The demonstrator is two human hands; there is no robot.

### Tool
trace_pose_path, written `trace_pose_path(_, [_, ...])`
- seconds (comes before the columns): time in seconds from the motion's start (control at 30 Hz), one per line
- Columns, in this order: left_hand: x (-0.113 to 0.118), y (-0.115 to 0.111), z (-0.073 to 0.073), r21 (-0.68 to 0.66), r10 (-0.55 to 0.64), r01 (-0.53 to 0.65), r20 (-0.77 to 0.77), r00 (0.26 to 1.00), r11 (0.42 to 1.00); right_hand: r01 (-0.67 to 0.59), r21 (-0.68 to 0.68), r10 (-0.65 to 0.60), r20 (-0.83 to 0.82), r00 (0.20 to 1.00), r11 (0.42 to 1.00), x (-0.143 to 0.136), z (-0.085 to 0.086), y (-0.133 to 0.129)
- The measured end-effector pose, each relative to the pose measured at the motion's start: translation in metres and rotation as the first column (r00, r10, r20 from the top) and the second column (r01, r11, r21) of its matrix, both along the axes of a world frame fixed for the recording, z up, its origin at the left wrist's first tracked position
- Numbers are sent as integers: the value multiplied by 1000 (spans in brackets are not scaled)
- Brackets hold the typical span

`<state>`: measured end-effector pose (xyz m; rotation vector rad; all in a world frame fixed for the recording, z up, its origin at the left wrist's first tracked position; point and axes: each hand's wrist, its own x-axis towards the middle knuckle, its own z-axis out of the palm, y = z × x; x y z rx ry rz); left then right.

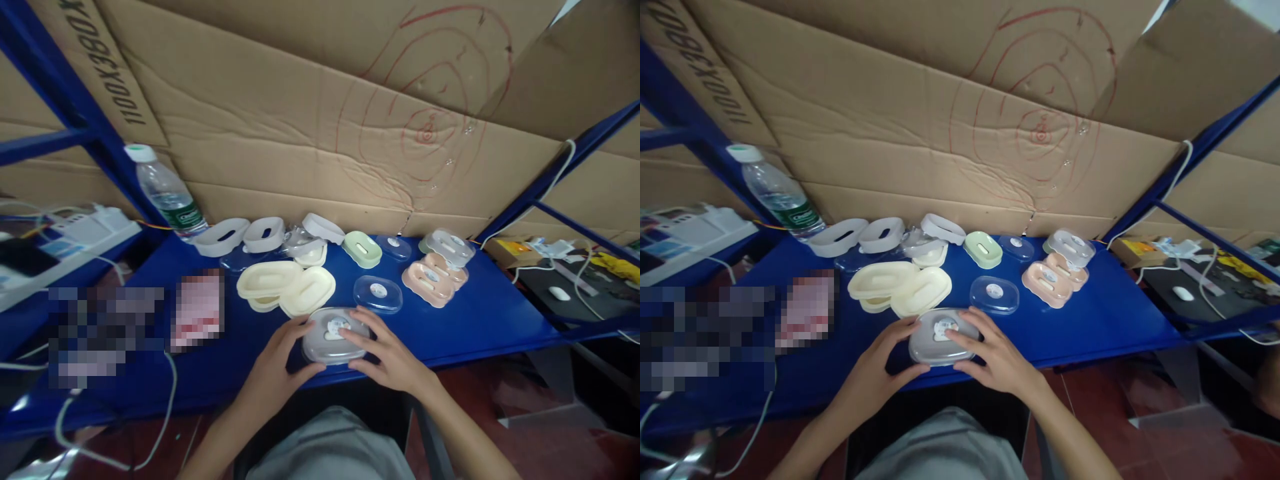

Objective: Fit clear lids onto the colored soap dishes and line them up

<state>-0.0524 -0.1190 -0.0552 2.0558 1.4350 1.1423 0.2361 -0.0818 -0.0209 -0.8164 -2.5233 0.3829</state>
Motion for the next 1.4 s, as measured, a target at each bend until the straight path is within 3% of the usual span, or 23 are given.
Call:
trace_pose_path(0.13, [1, -2, 4, -34, -3, 3, -4, 1000, 999, 13, 4, -13, 9, 1000, 1000, -1, 3, 1])
trace_pose_path(0.37, [-1, -1, -2, -46, -21, 20, -25, 999, 999, 29, 133, -43, 103, 994, 991, 1, 0, -4])
trace_pose_path(0.57, [-2, -1, -1, -58, -45, 45, 16, 999, 997, 17, 7, -17, -1, 1000, 1000, -2, 0, -9])
trace_pose_path(0.8, [2, -1, 6, -78, -48, 47, -8, 999, 996, 35, 112, -39, 37, 999, 993, -4, 0, -10])
trace_pose_path(1.07, [1, -2, 6, -63, -61, 60, -23, 998, 996, 33, 96, -37, 38, 999, 995, -6, -3, -11])
trace_pose_path(1.2, [0, -5, 8, -86, -60, 56, -38, 998, 995, 121, 170, -118, -30, 993, 978, 14, -5, -20])
trace_pose_path(1.27, [1, -5, 9, -81, -50, 46, -44, 998, 996, 308, 238, -287, -119, 951, 921, 44, -2, -24])
trace_pose_path(1.3, [1, -6, 9, -71, -46, 42, -49, 998, 997, 439, 266, -402, -182, 897, 858, 64, 1, -25])
trace_pose_path(1.4, [2, -5, 11, -40, -44, 41, -77, 996, 998, 814, 261, -743, -333, 581, 519, 141, 6, -25])
